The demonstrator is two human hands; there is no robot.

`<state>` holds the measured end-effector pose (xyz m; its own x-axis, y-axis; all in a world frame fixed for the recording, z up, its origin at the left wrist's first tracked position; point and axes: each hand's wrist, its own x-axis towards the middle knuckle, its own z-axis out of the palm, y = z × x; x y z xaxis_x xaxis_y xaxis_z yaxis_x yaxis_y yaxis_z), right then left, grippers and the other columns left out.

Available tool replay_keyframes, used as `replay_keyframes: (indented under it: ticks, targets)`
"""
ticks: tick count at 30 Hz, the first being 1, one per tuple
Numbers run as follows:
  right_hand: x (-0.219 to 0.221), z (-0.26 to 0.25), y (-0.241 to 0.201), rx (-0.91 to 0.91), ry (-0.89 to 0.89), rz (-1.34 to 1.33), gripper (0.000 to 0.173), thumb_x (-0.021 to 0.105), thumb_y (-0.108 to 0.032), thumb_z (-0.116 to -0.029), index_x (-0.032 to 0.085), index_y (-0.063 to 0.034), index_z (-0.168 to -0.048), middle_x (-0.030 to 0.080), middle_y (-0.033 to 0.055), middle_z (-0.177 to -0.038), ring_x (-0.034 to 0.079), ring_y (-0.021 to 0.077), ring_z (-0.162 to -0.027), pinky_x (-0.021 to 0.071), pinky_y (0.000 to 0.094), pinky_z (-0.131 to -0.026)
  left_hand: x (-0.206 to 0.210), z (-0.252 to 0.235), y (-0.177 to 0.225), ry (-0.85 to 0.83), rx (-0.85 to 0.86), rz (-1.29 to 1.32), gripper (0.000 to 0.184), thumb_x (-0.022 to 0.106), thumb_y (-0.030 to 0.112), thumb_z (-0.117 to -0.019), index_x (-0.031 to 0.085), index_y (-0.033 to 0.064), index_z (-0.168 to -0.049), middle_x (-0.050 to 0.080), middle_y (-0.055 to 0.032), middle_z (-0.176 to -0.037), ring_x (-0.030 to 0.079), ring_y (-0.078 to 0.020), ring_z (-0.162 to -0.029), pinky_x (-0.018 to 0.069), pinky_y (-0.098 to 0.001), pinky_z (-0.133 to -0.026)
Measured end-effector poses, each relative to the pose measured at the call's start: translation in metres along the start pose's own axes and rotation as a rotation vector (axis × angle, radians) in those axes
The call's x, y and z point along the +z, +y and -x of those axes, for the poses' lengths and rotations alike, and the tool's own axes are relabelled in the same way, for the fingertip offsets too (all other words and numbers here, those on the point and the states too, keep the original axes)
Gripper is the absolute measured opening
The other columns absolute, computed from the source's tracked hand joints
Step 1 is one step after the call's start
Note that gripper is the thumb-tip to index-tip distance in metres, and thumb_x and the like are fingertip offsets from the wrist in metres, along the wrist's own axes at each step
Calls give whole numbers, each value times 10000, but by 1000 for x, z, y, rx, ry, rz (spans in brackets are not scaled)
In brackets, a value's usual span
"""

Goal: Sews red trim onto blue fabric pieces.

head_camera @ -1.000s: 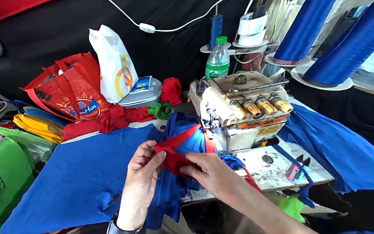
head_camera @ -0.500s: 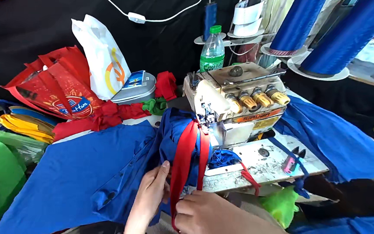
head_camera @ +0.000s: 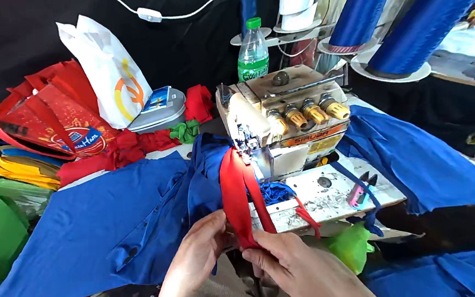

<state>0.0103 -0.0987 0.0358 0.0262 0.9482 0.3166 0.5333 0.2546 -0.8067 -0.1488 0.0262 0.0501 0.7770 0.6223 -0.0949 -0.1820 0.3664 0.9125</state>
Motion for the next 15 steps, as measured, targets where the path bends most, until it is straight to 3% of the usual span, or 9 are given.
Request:
replay_keyframes:
  ticks: [3, 5, 9, 12, 15]
  targets:
    - [-3, 5, 0, -188, -44, -102, 304, 531, -217, -1070, 657, 10, -913, 668, 109, -730, 650, 162, -666, 536, 282, -640, 6, -2, -7, -63, -138, 77, 503, 205, 196, -1097, 673, 34, -1185, 743, -37, -1072, 707, -95, -899, 586, -261, -837]
    - [-6, 8, 5, -193, -76, -185, 314, 528, -209, -1073, 662, 19, -904, 682, 122, -780, 656, 146, -725, 533, 261, -694, 9, -3, -13, -100, -157, 251, 525, 195, 275, -1108, 667, 56, -1177, 743, -43, -1054, 712, -106, -902, 590, -272, -839]
    - [-13, 14, 21, -29, -86, -328, 337, 485, -250, -1092, 667, 16, -995, 697, 63, -815, 639, 44, -730, 523, 199, -695, 0, -9, -21, -232, -48, 359, 278, 571, 244, -1025, 738, 75, -1170, 750, -84, -1142, 720, -167, -1061, 572, -348, -960]
    - [-18, 16, 24, 13, -67, -371, 326, 521, -271, -1076, 656, 13, -993, 688, 43, -799, 619, 4, -706, 508, 162, -666, -9, -13, -19, -372, 0, 286, 279, 600, 140, -1008, 708, 67, -1255, 725, -91, -1220, 699, -172, -1122, 550, -361, -1010]
    - [-18, 16, 25, 53, -16, -308, 368, 660, -373, -992, 636, -13, -1064, 643, 42, -793, 596, 28, -680, 501, 187, -614, 1, -12, -17, -219, 51, 189, 201, 674, 144, -968, 758, 95, -1144, 761, -55, -1098, 734, -137, -1007, 596, -332, -933]
